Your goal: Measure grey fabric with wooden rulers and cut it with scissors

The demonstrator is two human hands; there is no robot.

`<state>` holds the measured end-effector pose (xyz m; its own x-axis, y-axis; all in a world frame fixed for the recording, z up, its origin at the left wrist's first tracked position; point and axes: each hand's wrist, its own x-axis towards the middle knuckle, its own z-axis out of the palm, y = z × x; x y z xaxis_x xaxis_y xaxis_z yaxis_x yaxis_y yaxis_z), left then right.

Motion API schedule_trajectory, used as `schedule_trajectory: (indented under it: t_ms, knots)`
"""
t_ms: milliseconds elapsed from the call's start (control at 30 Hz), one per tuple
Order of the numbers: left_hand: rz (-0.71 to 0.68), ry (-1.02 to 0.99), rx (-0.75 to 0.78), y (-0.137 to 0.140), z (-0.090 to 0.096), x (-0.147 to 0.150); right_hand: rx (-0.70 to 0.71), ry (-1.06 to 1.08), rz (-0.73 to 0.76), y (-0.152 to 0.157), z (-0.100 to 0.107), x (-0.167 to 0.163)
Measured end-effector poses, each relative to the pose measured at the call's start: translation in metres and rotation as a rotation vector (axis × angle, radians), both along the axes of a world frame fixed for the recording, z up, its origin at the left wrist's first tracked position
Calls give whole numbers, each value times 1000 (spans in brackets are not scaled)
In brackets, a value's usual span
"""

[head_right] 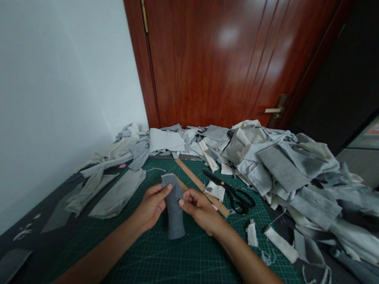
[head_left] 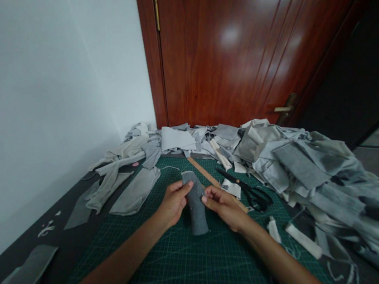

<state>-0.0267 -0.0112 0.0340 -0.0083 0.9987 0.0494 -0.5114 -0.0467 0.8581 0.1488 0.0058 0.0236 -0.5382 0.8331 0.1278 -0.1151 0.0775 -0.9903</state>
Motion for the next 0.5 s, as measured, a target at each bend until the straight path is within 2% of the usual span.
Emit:
schedule_trajectory:
  t_ms: [67,133,200,367,433,500]
  knots:
    - [30,-42,-32,1,-3,0,-78,89,-10,1,-4,-1]
    - [71,-102,-74,3,-6,-1,-69,128,0,1,-5,0]
    - [79,-149,-126,5,-8,-3,59,58,12,0,-5,1]
    - [-8,-200,-240,6,-13,-4,463,-119,2,-6,-1,3]
    - [-22,-224,-253,7,-14,-4,554,-139,-49,-7,-1,3]
    - [-33,-238,-254,7,-13,-4,577,-169,-97,-6,-2,3]
